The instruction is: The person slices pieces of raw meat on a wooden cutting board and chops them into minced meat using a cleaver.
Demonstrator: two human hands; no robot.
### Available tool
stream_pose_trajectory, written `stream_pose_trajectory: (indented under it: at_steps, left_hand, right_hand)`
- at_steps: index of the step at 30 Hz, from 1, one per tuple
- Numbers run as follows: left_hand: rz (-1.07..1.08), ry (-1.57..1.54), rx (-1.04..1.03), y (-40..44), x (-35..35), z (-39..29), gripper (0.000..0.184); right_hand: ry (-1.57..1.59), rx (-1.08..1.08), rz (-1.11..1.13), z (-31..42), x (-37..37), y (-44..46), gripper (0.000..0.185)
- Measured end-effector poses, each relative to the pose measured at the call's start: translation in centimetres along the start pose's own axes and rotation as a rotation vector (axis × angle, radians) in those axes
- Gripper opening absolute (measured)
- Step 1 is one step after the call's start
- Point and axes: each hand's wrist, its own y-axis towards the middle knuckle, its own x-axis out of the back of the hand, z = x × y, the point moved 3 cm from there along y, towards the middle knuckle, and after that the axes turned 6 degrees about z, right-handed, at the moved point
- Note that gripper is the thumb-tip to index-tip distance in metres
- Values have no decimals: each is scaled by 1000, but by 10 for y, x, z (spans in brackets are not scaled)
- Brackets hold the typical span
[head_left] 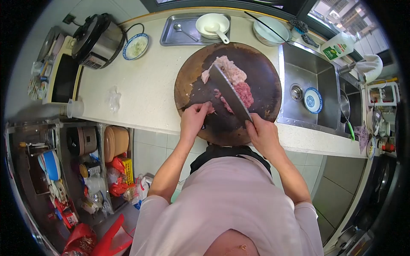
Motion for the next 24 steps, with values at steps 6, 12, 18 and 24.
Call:
stream_pose_trajectory:
  at_steps: [6, 12, 18, 24]
  left_hand:
    - [-308, 343, -341, -30, 13, -17, 29]
    - [-342, 431, -517, -16, -14, -10, 10]
    - [-390, 378, -551, -17, -24, -11, 18]
    - [-379, 392, -626, -16, -26, -5, 24]
  right_hand:
    - [-101, 119, 85, 13, -22, 6, 9]
    - [-254, 197, 105, 19, -45, 7, 13]
    - [-377, 264, 86, 19, -50, 2, 12]
    - [-428, 214, 176, 13, -46, -2, 11]
